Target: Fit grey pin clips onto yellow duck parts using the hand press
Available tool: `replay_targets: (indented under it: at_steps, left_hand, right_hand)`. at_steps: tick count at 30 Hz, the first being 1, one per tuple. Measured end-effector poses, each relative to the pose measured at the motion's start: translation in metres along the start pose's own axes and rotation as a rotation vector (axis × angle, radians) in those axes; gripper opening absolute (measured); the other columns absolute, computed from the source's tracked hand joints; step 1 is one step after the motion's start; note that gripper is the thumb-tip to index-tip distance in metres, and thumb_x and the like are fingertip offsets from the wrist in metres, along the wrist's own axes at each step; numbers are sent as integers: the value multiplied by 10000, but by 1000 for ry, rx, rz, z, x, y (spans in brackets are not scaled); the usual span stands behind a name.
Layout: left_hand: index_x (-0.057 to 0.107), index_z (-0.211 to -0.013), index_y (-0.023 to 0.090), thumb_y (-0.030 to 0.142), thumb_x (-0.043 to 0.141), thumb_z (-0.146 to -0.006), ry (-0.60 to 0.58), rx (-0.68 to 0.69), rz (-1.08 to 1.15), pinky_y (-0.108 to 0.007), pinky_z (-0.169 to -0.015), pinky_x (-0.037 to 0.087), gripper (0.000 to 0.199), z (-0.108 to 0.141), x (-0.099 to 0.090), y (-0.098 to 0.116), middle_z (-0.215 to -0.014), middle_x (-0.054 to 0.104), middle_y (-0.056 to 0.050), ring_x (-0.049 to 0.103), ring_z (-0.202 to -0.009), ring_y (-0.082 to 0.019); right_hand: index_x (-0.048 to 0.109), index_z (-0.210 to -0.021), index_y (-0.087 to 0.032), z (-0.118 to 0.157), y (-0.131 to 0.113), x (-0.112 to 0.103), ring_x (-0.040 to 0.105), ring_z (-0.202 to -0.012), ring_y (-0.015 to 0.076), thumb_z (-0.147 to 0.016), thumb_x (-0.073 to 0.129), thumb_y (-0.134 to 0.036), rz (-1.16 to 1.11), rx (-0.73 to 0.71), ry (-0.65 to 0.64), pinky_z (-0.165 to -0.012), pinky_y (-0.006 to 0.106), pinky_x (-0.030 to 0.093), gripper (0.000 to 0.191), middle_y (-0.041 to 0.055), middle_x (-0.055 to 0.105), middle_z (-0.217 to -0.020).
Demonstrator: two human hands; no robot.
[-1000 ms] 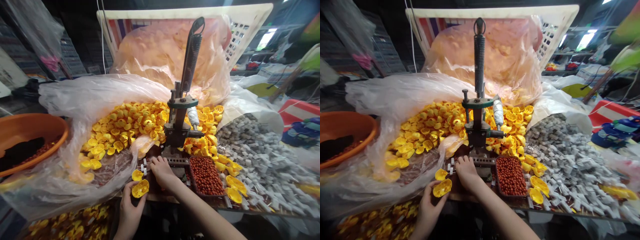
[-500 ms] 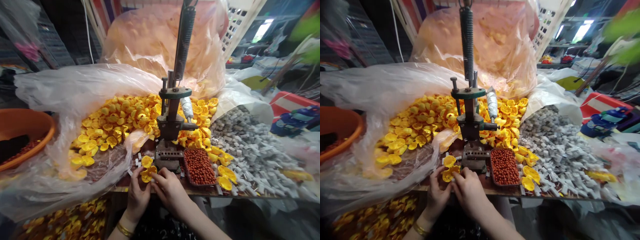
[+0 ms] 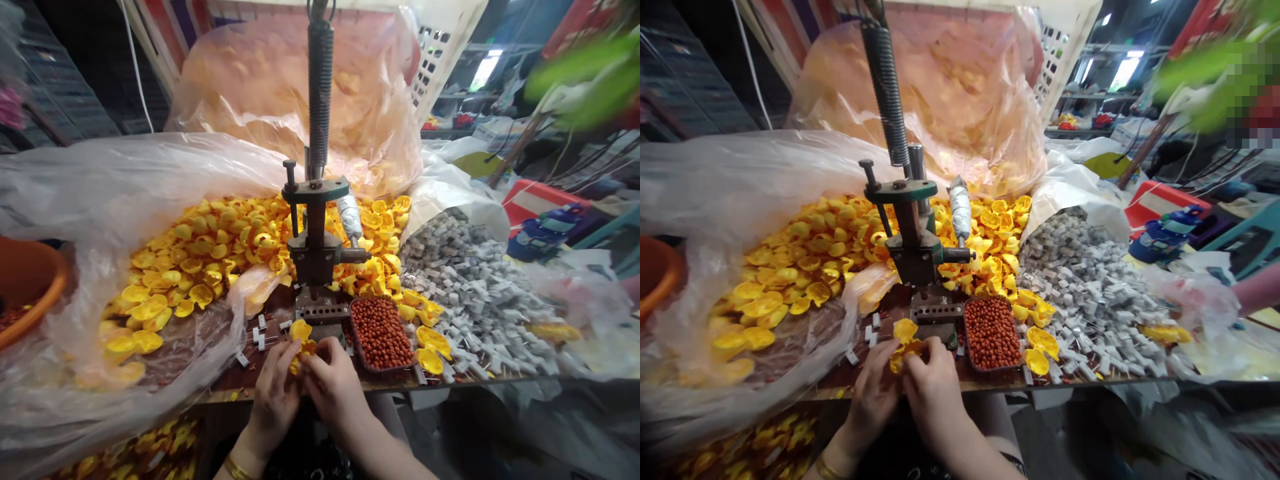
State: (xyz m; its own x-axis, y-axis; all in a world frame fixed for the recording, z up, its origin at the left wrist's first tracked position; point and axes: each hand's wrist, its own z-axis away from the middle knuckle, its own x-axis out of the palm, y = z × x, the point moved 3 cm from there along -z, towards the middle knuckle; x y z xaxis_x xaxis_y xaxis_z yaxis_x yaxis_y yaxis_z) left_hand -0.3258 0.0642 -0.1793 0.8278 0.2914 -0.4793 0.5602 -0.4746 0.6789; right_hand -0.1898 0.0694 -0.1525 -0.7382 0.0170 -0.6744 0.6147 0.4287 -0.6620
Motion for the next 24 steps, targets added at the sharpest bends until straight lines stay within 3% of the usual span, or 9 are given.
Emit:
replay_targets:
  at_steps: [2,4,6,8,12,16,19,24]
  left_hand:
    - [595,-1255,275,141,526,-850,-75,-24,66,-374,-921,537,432,-3,0,-1,-1146,609,-112,616,-1091,-236]
    - [668,-1171,288,182,588,-831,-59,-93,102,-348,-898,544,365,-6,-2,-4,-1107,608,-99,624,-1053,-229]
    - [727,-1057,272,245,677,-780,55,-228,161,-349,-914,531,283,-9,-5,-11,-1045,629,-79,629,-1018,-223]
    - [742,-1003,235,317,744,-717,171,-440,317,-368,-937,518,297,-11,-6,-18,-1030,669,-70,637,-1013,-228]
    - [737,-994,182,373,836,-587,291,-876,792,-372,-921,531,460,-16,-1,-20,-1052,734,-78,681,-955,-223]
    - [756,-905,148,320,882,-525,267,-1020,1040,-323,-816,569,435,-26,0,-8,-987,755,-88,709,-831,-199]
    - [760,-816,133,314,887,-524,249,-1059,1100,-261,-759,564,366,-29,3,-2,-909,764,-79,701,-783,-164]
    - [756,-768,141,353,878,-535,218,-1028,1125,-239,-682,547,339,-32,15,5,-816,753,-60,682,-745,-157]
  right_hand:
    - [620,-1065,-211,-4,7,-8,552,-862,180,-833,583,-142,-101,-32,9,-739,284,460,245,78,553,-1006]
    - [607,-1095,-197,-14,24,-27,541,-867,184,-861,545,-156,-68,-22,66,-762,299,455,246,79,561,-982]
    - [654,-948,-177,-28,49,-49,512,-870,215,-873,506,-139,175,78,137,-771,345,425,170,92,568,-916]
    - [672,-787,-166,-42,73,-63,482,-882,250,-857,514,-118,449,187,103,-750,371,386,179,117,574,-889]
    - [681,-760,-167,-56,100,-65,473,-884,261,-852,534,-132,648,223,-37,-708,356,348,178,139,592,-922]
    - [649,-741,-156,-54,101,-62,495,-895,273,-820,542,-102,663,227,-89,-701,356,350,144,152,604,-956]
    - [617,-733,-154,-52,85,-65,540,-858,257,-800,547,-94,484,232,-24,-714,353,382,113,126,630,-879]
    - [605,-781,-179,-47,33,-41,594,-692,138,-777,515,-102,-259,62,11,-644,236,453,118,16,642,-743]
